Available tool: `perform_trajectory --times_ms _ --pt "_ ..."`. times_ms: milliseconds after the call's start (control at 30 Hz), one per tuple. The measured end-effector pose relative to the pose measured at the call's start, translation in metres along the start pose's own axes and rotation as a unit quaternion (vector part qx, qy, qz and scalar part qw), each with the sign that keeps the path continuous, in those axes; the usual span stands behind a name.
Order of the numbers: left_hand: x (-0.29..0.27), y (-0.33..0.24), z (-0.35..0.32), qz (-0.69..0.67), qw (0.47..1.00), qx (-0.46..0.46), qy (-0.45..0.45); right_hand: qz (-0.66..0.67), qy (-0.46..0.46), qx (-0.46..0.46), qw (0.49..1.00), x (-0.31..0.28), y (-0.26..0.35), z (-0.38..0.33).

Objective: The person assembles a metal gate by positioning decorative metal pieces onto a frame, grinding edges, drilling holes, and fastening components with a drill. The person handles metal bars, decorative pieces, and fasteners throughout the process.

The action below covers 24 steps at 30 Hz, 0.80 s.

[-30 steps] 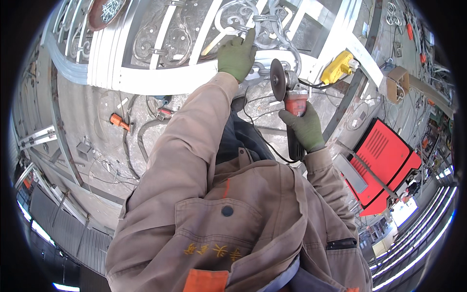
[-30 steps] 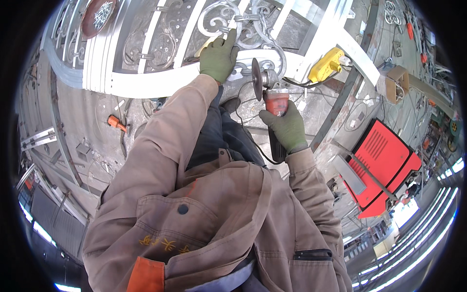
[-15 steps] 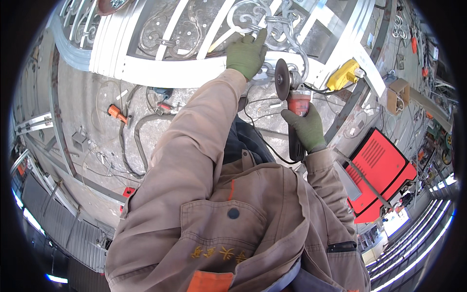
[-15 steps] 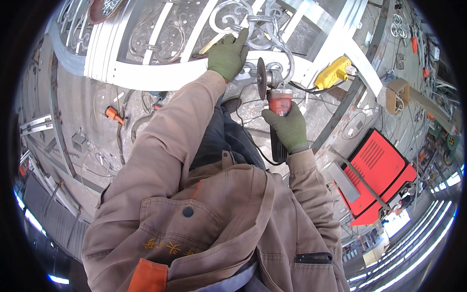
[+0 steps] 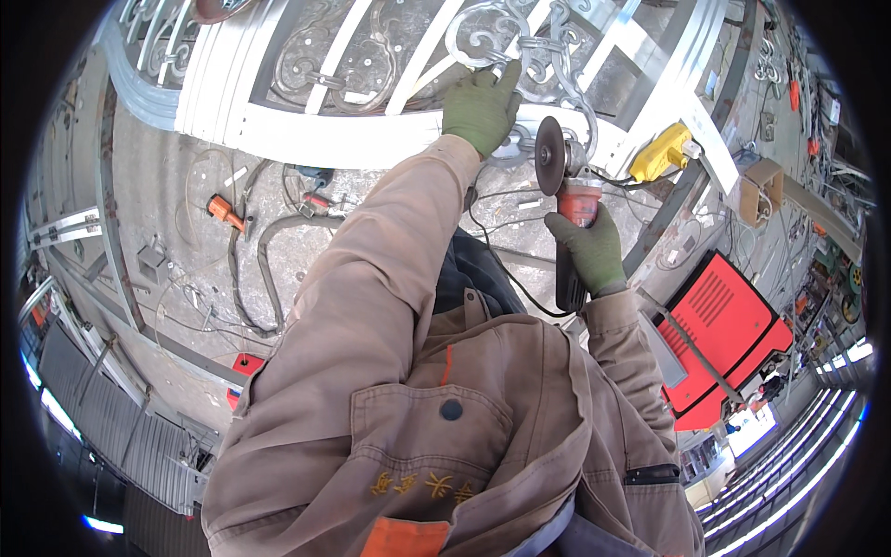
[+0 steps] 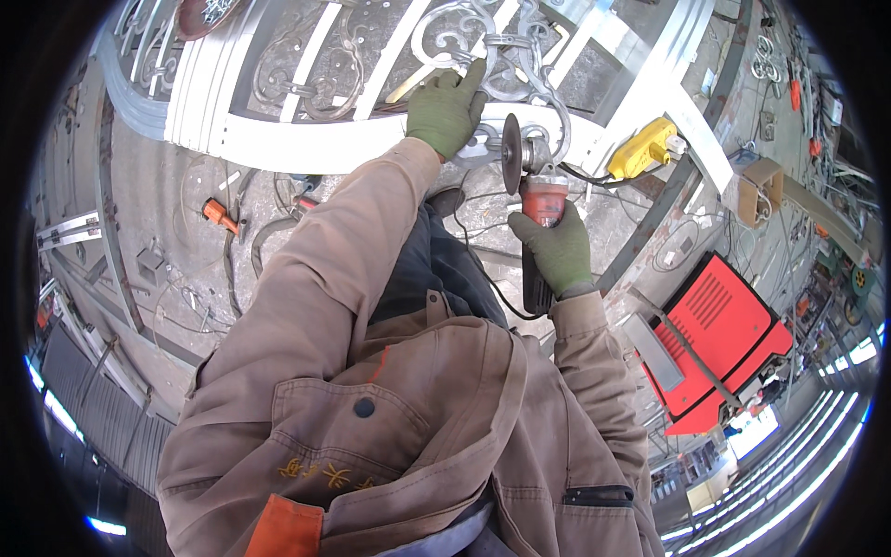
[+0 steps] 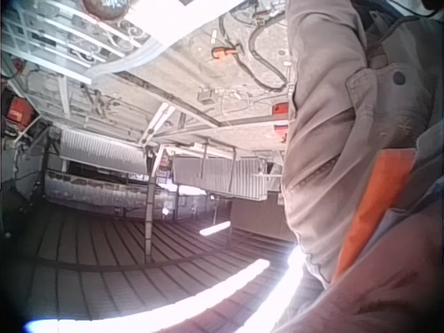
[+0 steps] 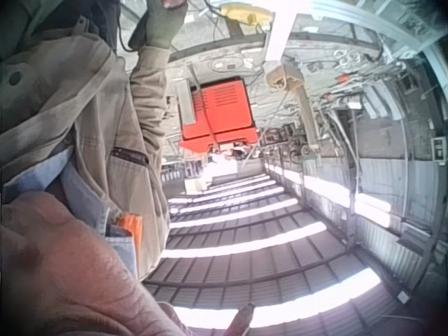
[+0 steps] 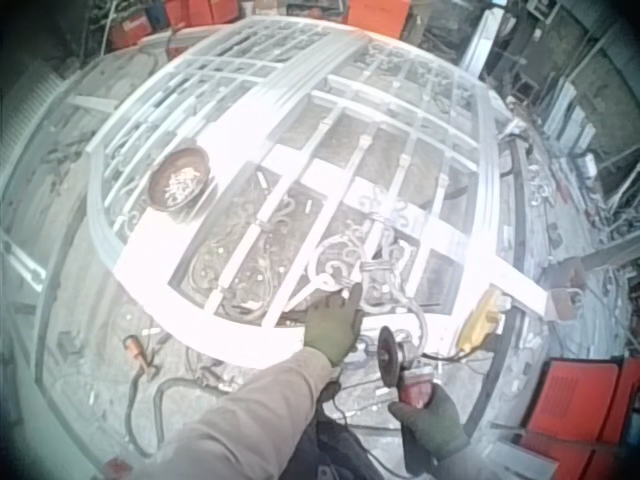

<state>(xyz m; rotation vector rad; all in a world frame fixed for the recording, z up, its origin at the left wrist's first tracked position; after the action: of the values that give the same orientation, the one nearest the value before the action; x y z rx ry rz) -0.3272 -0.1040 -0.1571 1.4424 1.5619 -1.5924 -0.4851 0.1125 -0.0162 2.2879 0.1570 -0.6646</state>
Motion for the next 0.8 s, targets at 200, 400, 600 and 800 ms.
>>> perform_trajectory --times_ms 200,400,600,800 --pt "-0.0023 0.0004 -0.0008 -0.01 1.0 0.003 -0.003 -0.01 0.0 -0.001 1.0 -0.0003 0.0023 0.0021" --pt "-0.0042 0.0 0.0 -0.027 0.999 -0.004 0.018 0.019 -0.008 -0.003 1.0 0.0016 0.0029 0.0051" --pt "-0.0023 0.0014 -0.0004 -0.029 1.0 0.002 -0.005 -0.001 -0.006 0.004 1.0 0.0017 0.0044 0.0039" --pt "-0.0021 0.0025 0.0009 -0.017 1.0 -0.001 0.012 -0.018 0.01 0.011 1.0 0.0018 0.0052 -0.0018"
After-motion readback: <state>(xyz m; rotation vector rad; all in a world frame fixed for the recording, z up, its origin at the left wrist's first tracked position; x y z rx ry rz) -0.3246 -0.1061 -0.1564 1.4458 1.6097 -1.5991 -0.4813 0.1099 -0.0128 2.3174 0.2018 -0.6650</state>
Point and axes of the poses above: each hand's wrist, its own z-axis towards the middle knuckle, its own x-axis out of the palm, y = z × x, the point moved 4 cm from there along z, towards the middle knuckle, and after that the axes turned 11 degrees about -x, right-handed, at the moved point
